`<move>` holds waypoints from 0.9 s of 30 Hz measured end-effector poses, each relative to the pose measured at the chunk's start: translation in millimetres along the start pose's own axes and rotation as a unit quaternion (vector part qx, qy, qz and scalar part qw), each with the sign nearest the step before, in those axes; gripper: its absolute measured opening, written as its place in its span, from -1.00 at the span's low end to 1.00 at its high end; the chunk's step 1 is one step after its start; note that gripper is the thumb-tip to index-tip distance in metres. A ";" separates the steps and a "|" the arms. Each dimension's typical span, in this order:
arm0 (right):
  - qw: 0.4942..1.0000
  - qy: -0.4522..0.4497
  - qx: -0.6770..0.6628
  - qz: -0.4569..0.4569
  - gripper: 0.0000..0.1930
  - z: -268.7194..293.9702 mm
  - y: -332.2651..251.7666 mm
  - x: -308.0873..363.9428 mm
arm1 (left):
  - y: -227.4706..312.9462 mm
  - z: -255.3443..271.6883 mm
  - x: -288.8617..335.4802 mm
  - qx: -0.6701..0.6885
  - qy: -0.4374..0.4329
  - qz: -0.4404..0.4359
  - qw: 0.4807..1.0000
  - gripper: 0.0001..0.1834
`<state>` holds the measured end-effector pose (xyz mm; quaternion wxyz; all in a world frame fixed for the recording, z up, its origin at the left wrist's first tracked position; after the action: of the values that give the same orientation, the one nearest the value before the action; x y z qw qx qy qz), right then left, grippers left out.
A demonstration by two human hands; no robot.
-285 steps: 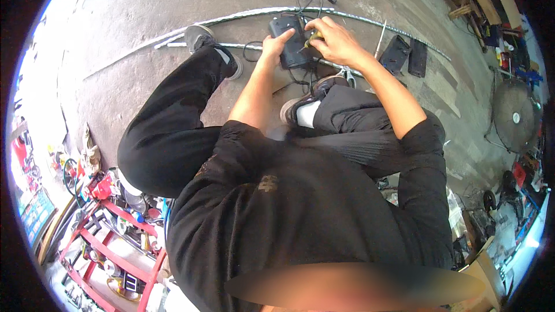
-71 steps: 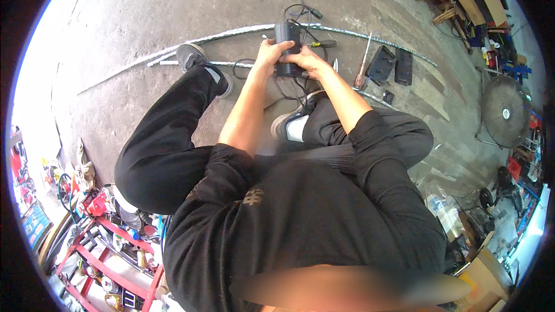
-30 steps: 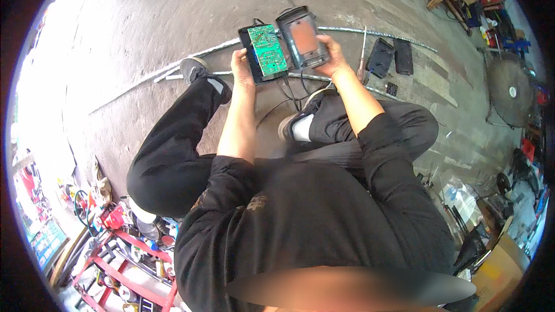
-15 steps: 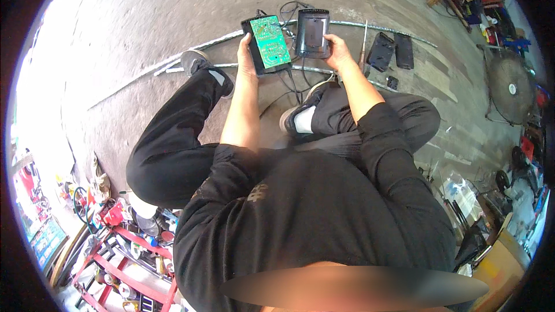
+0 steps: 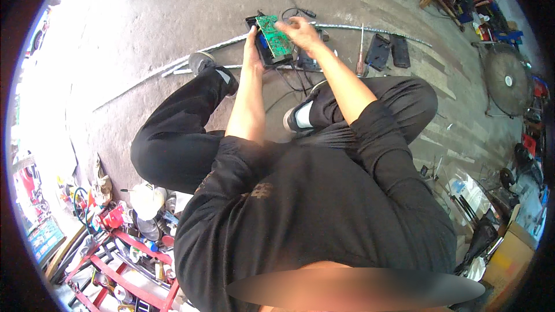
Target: The person sits on the floor and uses a screwdriver to open a black electronic device, removes the circuit board, and uses scissors to cut wires. They then place the board back into the casing and continue working on the device.
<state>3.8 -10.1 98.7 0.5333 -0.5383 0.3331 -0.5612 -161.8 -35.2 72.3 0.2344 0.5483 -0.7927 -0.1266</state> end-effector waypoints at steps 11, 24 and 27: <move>0.997 -0.059 -0.020 -0.045 -0.18 -31.8 -46.9 16.1 | 21.6 -6.6 -5.0 -0.047 -0.039 0.017 0.998 -0.46; 0.938 -0.152 -0.310 -0.042 -0.55 3.8 -0.9 42.2 | 9.9 -17.2 13.6 -0.075 -0.053 0.104 0.990 -0.47; 0.979 -0.162 -0.125 -0.023 -0.32 -1.0 -6.7 43.6 | 7.6 -3.1 11.1 -0.125 -0.084 0.099 0.984 -0.49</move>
<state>7.7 -50.7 115.7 0.4958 -0.6919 0.2971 -0.4328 -169.5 -42.5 81.0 0.2448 0.4210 -0.8380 -0.2462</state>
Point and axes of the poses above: each hand's wrist, its own x-axis away from the middle knuckle, its own z-axis out of the back of the hand, y = z × x, the point moved 1 cm from there along -x, towards the middle knuckle, and after that the axes turned 10 degrees about -y, right-handed, at the moved point
